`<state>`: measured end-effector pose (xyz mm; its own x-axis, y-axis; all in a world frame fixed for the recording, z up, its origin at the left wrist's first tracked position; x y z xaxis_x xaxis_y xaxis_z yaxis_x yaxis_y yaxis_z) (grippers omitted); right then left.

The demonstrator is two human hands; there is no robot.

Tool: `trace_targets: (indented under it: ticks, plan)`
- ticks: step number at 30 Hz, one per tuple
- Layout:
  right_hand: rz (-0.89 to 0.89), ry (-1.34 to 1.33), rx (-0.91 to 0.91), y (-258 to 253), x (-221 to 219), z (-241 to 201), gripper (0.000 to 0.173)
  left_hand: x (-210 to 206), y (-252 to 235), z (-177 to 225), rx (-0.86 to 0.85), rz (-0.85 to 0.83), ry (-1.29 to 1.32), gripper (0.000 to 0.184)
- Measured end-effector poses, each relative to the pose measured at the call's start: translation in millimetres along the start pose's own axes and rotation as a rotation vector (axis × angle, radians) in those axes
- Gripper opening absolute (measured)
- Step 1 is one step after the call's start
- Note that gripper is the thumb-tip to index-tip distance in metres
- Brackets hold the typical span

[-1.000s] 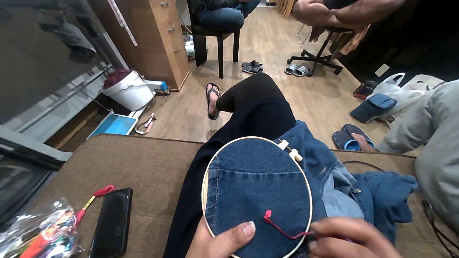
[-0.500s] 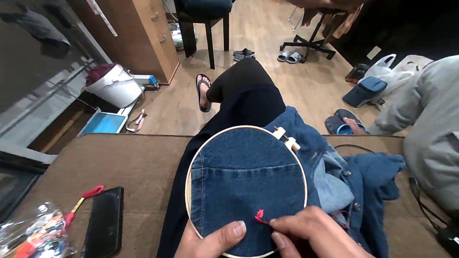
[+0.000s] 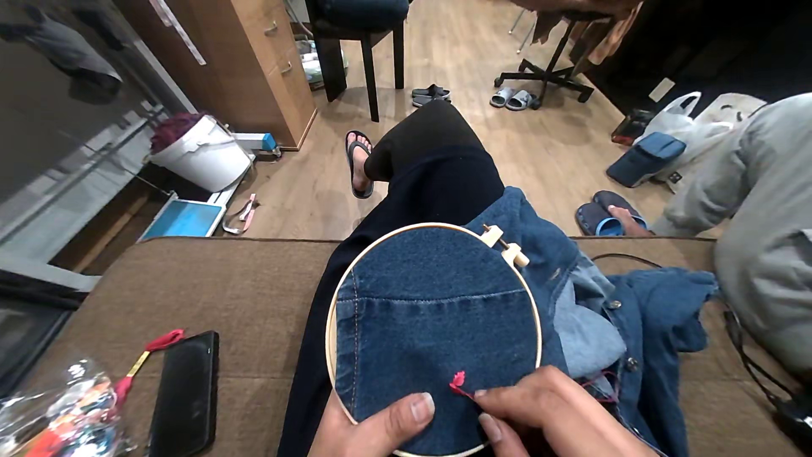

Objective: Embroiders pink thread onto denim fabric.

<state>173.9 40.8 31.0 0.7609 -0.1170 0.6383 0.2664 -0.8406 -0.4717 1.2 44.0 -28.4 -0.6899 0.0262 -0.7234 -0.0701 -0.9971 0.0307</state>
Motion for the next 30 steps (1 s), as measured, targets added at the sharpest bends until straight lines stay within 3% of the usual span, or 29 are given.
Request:
trace_targets:
  ticks: [30]
  plan:
    - [-0.026, -0.057, -0.052, -0.9, 0.0, -0.4, 0.011, -4.5, 3.9, 2.7, -0.077, -0.021, -0.101, 0.036]
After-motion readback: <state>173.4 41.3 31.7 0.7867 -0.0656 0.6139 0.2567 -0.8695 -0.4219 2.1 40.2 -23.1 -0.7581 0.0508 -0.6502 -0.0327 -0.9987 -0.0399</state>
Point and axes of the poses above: each hand's wrist, its own y-axis away from the middle knuckle, its own x-axis out of the back of the hand, z = x × y, the point moved 6 cm from there along -y, towards the middle knuckle, and after that the axes turned 6 degrees about y, right-handed, at the moved point
